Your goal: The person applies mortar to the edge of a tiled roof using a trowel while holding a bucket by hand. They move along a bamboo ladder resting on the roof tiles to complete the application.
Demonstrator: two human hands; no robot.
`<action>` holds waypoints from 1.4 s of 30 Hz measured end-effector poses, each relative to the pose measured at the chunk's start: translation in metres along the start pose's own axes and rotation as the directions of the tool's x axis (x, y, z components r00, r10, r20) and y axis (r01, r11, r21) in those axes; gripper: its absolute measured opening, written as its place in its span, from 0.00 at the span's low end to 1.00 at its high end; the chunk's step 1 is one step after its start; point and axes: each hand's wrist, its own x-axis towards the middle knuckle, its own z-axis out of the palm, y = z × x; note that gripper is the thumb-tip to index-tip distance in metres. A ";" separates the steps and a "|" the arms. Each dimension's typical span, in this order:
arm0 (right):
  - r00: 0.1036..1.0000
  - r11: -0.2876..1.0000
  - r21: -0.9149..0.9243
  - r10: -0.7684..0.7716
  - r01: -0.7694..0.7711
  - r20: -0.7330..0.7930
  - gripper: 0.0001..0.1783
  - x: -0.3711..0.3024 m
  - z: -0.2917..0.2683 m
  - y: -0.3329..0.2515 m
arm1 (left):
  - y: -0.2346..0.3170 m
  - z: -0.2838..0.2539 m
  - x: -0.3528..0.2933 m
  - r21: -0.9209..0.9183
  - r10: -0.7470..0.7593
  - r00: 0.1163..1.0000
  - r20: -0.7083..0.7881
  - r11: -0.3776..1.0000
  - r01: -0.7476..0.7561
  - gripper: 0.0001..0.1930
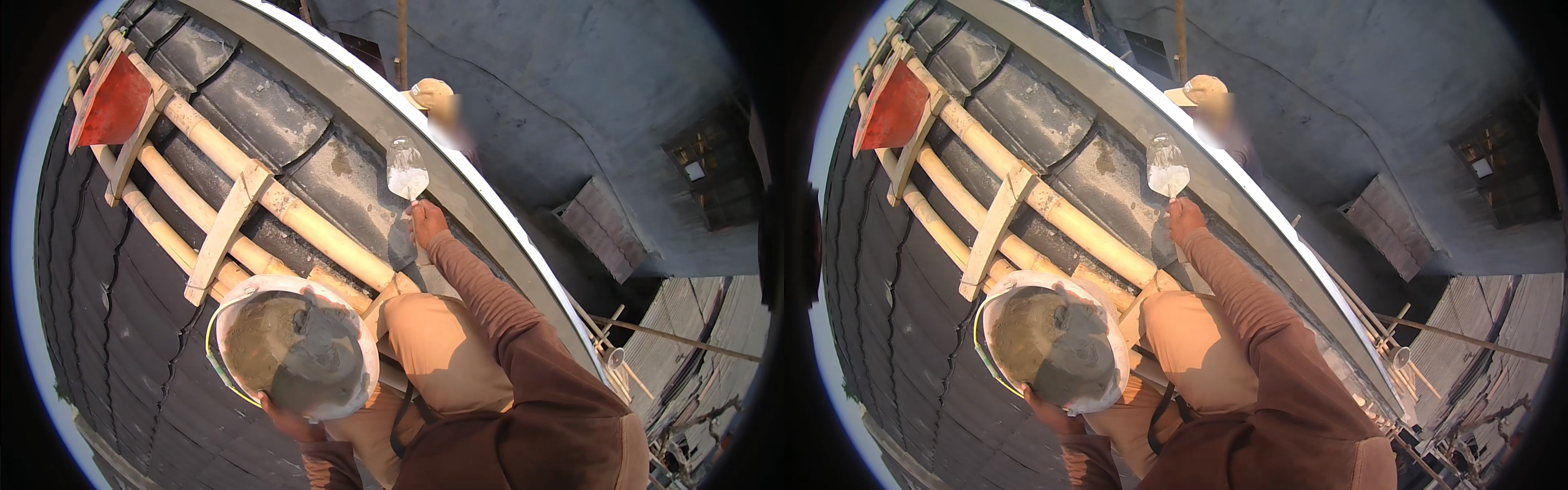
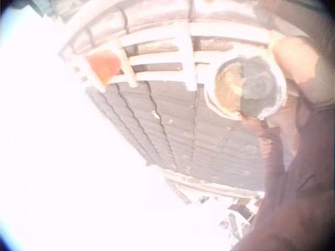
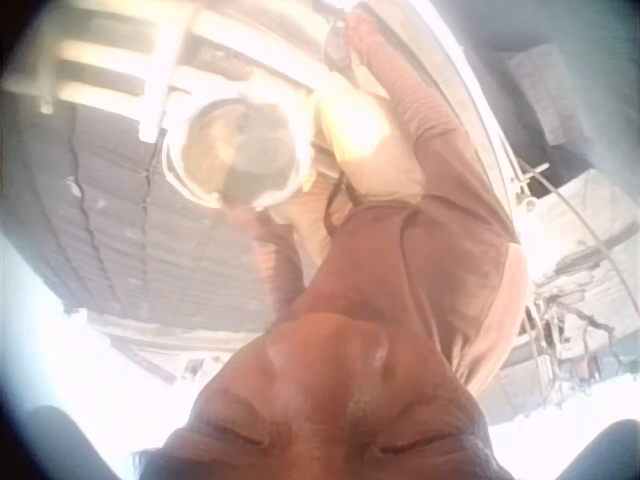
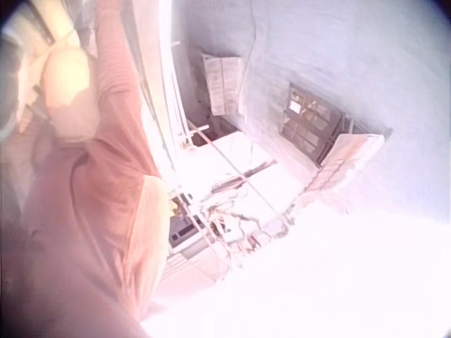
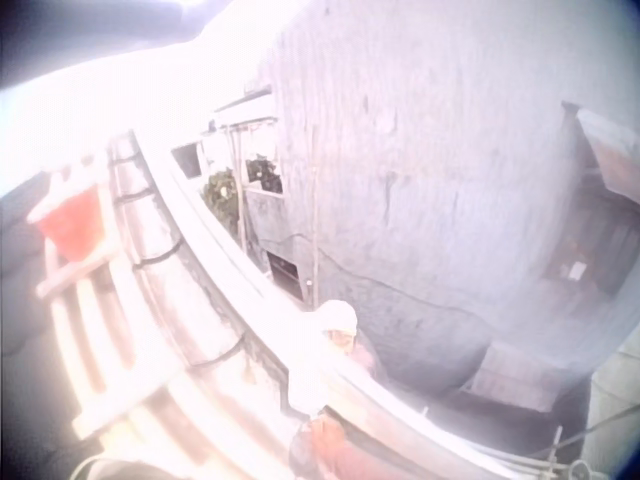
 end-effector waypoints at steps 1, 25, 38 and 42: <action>0.998 0.997 0.027 0.068 -0.068 0.002 0.22 -0.014 -0.010 0.017 | -0.001 0.000 0.000 0.015 0.051 0.998 -0.044 0.999 -0.050 0.31; 0.946 0.949 0.001 0.316 -0.317 -0.066 0.23 -0.131 -0.105 0.086 | 0.014 0.011 -0.022 -0.004 -0.068 0.997 -0.020 0.998 0.068 0.32; 0.998 0.904 -0.424 -0.063 0.061 0.009 0.21 -0.011 0.017 -0.073 | 0.007 0.009 -0.013 0.026 -0.044 0.997 0.063 0.999 0.043 0.33; 0.998 0.868 -0.494 0.046 -0.057 -0.034 0.20 -0.011 -0.005 -0.067 | 0.002 -0.003 -0.005 0.013 -0.042 0.997 0.061 0.999 0.041 0.33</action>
